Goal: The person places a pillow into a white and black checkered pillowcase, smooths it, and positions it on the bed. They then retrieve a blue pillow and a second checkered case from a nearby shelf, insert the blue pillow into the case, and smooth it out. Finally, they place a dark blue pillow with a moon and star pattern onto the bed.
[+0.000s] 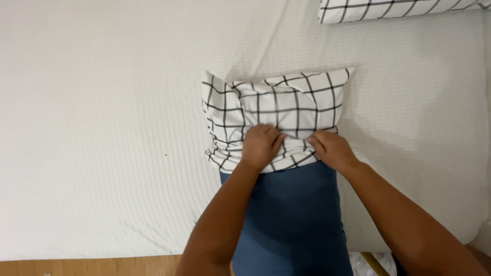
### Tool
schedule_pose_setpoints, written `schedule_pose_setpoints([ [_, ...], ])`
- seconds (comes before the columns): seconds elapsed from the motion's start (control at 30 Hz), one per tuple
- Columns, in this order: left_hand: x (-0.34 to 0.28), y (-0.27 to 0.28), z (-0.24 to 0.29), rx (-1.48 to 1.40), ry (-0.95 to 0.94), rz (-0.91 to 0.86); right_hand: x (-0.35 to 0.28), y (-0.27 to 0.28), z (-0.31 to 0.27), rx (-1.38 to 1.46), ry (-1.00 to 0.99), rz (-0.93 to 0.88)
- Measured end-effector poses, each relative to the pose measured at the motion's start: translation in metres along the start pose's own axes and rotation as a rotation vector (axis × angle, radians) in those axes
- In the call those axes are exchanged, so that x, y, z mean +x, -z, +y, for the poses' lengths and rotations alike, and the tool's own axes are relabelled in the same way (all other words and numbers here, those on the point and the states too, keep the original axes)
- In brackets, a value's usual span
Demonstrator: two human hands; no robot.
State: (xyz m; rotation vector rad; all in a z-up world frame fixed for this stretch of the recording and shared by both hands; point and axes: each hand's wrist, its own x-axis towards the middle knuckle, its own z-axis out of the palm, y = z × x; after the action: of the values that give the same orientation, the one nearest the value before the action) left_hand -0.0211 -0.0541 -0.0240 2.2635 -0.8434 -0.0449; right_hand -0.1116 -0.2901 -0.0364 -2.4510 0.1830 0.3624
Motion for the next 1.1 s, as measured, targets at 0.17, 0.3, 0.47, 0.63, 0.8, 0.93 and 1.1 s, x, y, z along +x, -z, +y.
schedule_pose_setpoints([
  [0.17,-0.016,0.016,0.009,-0.075,0.001,-0.072,0.003,0.010,0.029,0.328,-0.235,-0.102],
  [0.3,-0.014,0.013,0.002,-0.119,0.138,-0.026,0.030,0.003,0.074,0.926,-0.459,0.347],
  [0.47,-0.015,-0.004,-0.084,0.060,0.429,0.578,0.057,-0.005,0.062,1.011,-0.802,0.339],
  [0.63,-0.044,-0.032,-0.185,-0.794,1.429,0.624,0.067,-0.007,0.040,1.307,-0.954,0.224],
  [0.8,-0.032,0.002,-0.138,-0.904,1.607,0.345,0.040,-0.019,0.058,1.194,-0.936,0.054],
  [0.93,-0.070,-0.032,-0.163,-0.644,1.610,-0.003,-0.009,-0.034,0.096,0.771,-0.986,-0.189],
  [1.1,-0.152,-0.110,-0.208,-0.164,1.109,-0.325,-0.032,-0.036,0.133,0.603,-0.937,-0.215],
])
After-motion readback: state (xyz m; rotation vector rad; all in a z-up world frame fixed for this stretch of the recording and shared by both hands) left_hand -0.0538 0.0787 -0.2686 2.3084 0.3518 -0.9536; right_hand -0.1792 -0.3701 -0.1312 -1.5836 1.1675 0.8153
